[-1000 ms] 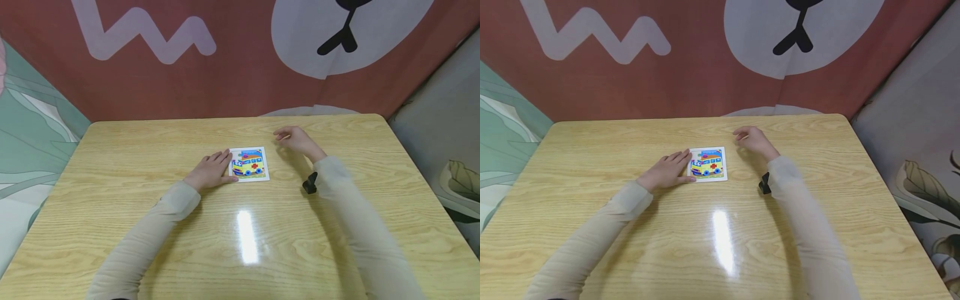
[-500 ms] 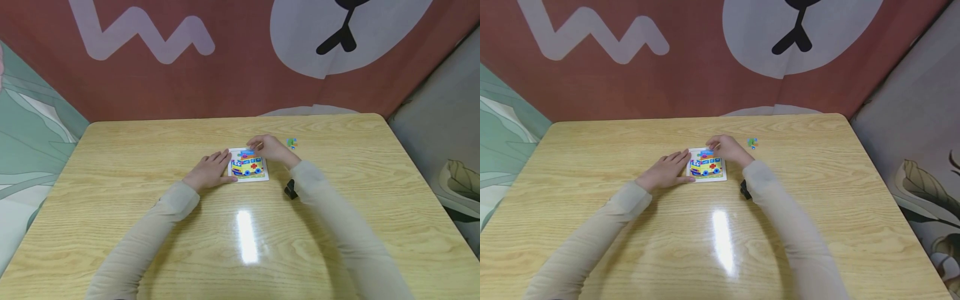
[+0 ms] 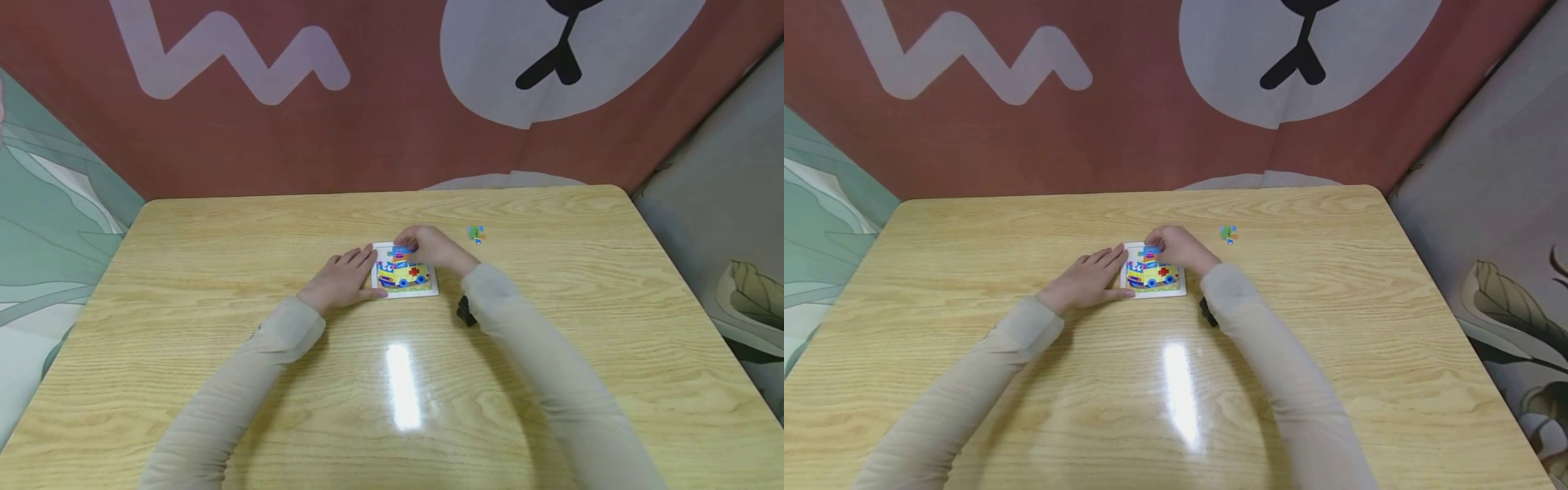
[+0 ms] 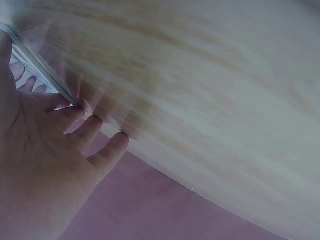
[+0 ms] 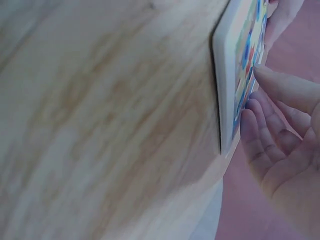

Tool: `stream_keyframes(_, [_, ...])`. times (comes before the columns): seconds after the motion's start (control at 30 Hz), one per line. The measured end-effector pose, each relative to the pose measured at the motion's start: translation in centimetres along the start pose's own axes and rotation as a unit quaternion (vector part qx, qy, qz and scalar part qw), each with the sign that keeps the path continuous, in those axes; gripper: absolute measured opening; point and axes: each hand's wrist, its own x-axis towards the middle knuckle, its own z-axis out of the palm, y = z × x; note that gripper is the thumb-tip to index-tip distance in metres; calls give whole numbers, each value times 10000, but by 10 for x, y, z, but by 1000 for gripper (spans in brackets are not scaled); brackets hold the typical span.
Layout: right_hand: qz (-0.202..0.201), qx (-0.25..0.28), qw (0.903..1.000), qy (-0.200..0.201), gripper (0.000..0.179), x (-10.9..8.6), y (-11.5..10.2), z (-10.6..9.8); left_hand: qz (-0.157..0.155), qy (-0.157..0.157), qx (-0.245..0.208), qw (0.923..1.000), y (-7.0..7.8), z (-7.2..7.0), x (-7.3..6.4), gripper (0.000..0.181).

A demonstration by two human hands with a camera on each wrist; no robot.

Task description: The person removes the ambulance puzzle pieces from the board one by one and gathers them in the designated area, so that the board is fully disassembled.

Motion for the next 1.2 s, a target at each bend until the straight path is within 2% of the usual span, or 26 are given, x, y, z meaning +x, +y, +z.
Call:
stream_keyframes(0.27, [-125,-404,9991,-63,33,2,-3,-1,0,4,-12,10000,-2,3,1,88])
stream_keyframes(0.8, [20,-494,9987,-116,31,1,-7,-1,-9,-4,56,10000,-2,4,2,88])
stream_keyframes(1.2, [125,-646,9976,-233,39,5,-9,-1,-21,-34,39,10000,-1,3,1,88])
